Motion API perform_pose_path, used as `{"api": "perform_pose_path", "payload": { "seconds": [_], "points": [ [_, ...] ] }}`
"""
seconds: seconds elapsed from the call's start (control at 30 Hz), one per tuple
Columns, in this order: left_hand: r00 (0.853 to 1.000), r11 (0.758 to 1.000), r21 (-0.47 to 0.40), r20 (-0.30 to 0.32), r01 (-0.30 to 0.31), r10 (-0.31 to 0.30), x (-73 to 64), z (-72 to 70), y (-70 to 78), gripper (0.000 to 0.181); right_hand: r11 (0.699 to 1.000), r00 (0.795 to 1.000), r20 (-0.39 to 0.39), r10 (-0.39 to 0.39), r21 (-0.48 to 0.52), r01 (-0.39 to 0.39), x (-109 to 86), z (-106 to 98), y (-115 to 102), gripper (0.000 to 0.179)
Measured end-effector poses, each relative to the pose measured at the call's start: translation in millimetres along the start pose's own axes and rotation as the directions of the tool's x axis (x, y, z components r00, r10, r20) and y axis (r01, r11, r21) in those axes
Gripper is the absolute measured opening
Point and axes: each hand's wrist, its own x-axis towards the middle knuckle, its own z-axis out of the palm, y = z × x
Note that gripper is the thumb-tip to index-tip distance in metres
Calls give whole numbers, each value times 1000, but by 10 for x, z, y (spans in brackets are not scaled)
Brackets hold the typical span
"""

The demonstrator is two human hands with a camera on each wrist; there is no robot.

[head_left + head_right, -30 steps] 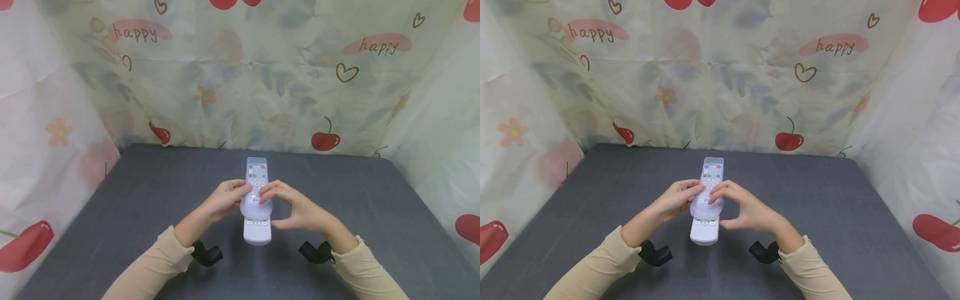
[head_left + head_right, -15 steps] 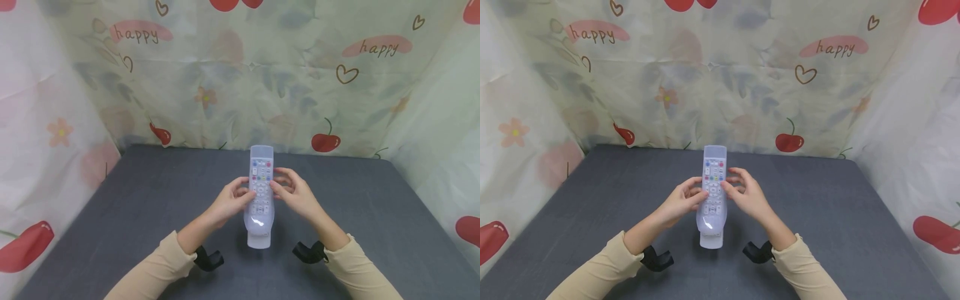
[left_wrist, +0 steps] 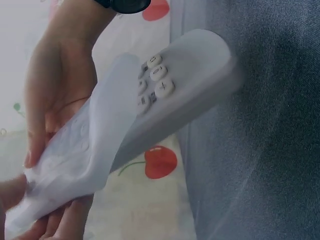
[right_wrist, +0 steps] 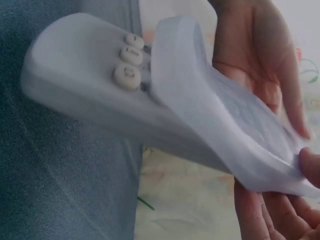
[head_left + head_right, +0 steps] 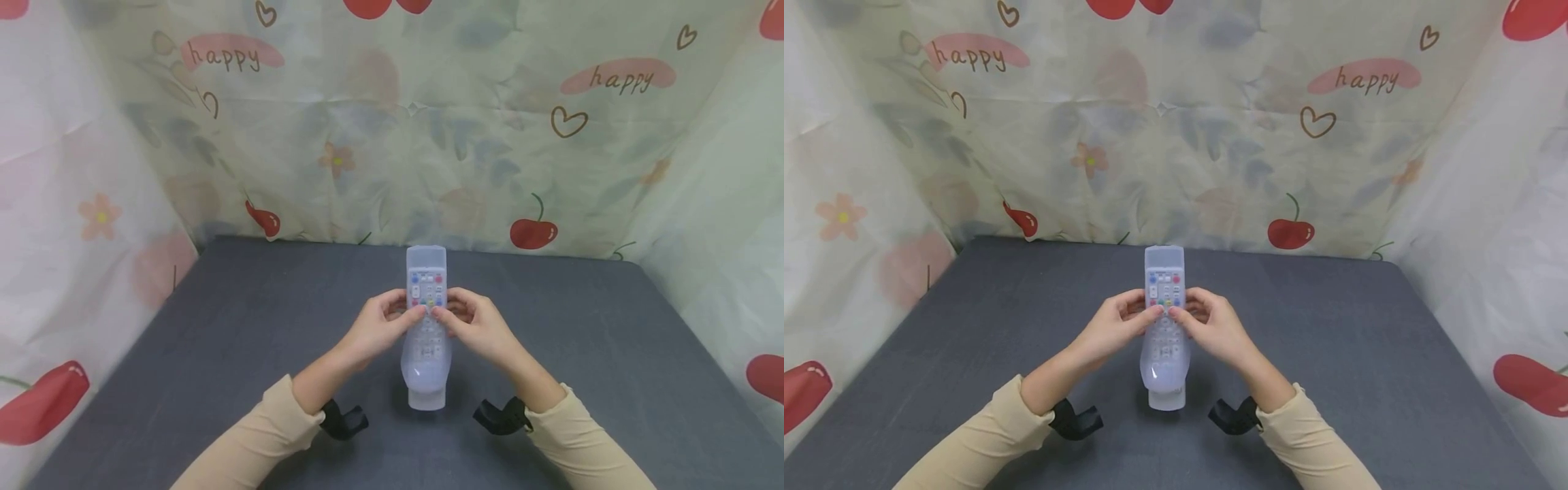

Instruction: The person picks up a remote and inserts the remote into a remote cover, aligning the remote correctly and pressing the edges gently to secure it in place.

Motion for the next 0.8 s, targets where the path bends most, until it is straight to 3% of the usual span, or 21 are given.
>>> {"api": "perform_pose_path", "payload": {
  "seconds": [0.17,0.33,0.53,0.8],
  "points": [
    [997,998,3,-54,-57,57,-22,8,3,31,999,1000,11,-7,33,7,-14,11,-21,35],
    [994,997,2,-80,-76,75,-28,16,-6,29,998,999,-40,-28,61,31,-21,-48,-62,35],
    [993,997,5,-85,-83,83,-27,35,3,29,995,990,-114,-78,-65,71,-3,-95,-113,22],
    [990,996,-16,-120,-83,80,-28,66,-7,27,967,974,-170,-149,-229,108,-24,-75,-136,11]
  ]
}}
